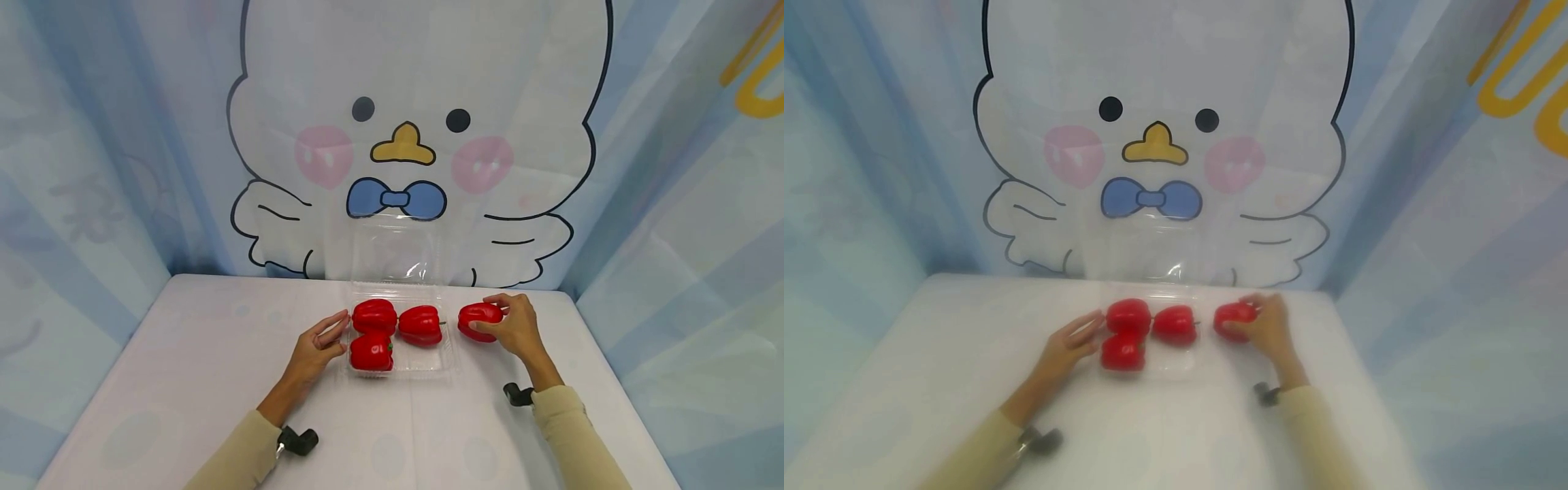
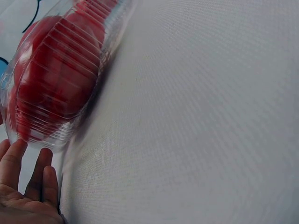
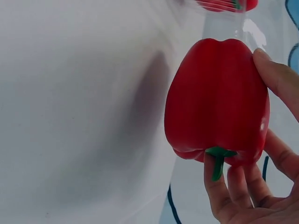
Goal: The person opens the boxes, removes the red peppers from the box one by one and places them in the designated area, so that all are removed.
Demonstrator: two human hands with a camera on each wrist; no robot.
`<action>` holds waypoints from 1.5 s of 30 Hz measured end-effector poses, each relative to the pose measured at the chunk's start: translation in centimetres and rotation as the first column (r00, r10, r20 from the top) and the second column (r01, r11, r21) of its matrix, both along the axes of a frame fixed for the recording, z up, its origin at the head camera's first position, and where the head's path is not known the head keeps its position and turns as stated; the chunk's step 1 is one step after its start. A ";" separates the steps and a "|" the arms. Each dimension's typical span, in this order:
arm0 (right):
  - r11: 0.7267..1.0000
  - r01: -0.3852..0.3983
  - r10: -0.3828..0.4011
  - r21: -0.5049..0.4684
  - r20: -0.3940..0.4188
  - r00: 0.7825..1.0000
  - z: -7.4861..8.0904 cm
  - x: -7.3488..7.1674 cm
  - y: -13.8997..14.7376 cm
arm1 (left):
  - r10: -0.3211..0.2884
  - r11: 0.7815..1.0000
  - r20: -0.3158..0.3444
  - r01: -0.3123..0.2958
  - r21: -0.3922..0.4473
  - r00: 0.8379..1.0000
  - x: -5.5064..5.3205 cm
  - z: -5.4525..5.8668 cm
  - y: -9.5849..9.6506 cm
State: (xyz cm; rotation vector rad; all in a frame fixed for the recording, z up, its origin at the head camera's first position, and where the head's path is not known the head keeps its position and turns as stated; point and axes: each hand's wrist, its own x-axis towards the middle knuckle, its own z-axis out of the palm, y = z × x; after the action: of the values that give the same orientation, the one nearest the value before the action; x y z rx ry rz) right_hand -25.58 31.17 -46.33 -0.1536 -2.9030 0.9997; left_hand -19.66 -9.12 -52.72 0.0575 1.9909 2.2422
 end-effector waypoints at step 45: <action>0.988 -0.139 0.124 -0.064 -0.196 0.973 2.1 1.9 -3.3 | 0.006 0.999 0.003 -0.006 -0.032 1.000 -0.2 -0.1 0.1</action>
State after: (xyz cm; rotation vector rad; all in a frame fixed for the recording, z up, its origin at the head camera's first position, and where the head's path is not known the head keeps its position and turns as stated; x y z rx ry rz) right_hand -23.71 27.88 -44.25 0.1264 -2.7309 1.0819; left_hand -19.81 -9.05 -52.77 0.0450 2.0270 2.2125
